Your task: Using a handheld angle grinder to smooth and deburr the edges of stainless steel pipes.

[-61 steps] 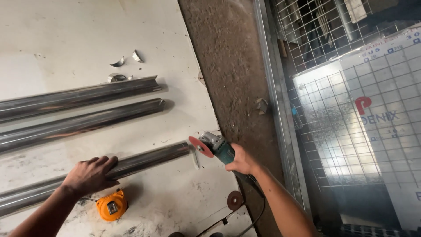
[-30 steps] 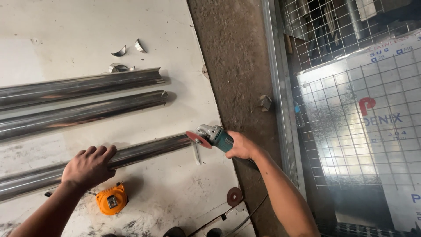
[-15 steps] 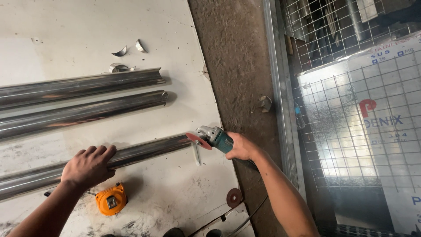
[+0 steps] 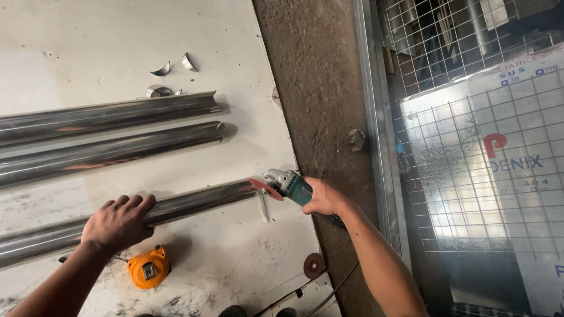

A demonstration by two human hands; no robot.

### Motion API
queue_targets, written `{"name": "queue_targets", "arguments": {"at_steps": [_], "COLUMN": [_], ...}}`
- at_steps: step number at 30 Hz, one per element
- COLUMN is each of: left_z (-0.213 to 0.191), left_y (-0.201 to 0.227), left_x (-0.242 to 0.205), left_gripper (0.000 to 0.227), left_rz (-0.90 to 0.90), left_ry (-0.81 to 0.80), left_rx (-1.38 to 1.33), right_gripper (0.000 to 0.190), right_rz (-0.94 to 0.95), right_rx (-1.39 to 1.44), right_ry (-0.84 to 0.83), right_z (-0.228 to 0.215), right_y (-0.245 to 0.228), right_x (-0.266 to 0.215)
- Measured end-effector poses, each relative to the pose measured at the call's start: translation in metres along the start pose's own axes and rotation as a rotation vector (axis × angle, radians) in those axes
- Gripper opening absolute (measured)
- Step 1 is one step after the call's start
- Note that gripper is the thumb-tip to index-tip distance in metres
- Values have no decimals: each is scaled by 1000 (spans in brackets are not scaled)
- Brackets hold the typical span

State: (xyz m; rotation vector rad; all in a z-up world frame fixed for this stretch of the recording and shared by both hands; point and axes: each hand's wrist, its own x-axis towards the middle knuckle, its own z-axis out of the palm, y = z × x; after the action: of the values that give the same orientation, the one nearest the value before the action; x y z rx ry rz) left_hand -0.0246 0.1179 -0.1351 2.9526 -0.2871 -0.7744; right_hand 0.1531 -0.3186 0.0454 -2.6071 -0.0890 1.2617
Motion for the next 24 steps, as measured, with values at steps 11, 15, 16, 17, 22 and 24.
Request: {"name": "queue_targets", "arguments": {"at_steps": [11,15,16,17,22,24], "left_z": [0,2,3,3,4,3], "left_y": [-1,-3,-2,-2,-3,-3], "left_x": [1,2,2,1,2,2], "left_gripper": [72,75,75,74,75,73], "left_rz": [-4,10,10,10,8,2], "left_ry": [-33,-36,-36,-20,-3,-14], "left_rx": [-30,-17,-19,-11,-7,-24], "right_gripper": [47,41,41,40,52,51], "right_rz": [-23,10,11,2,4,-4], "right_rx": [0,0,-1,7,1,-14], "right_ry": [8,1,0,-1,1,-5], "right_z": [3,0,1,1,0,1], "right_y": [4,-5,-4,-2,-8,-3], "right_x": [3,-3,-2,-1,-2,2]}}
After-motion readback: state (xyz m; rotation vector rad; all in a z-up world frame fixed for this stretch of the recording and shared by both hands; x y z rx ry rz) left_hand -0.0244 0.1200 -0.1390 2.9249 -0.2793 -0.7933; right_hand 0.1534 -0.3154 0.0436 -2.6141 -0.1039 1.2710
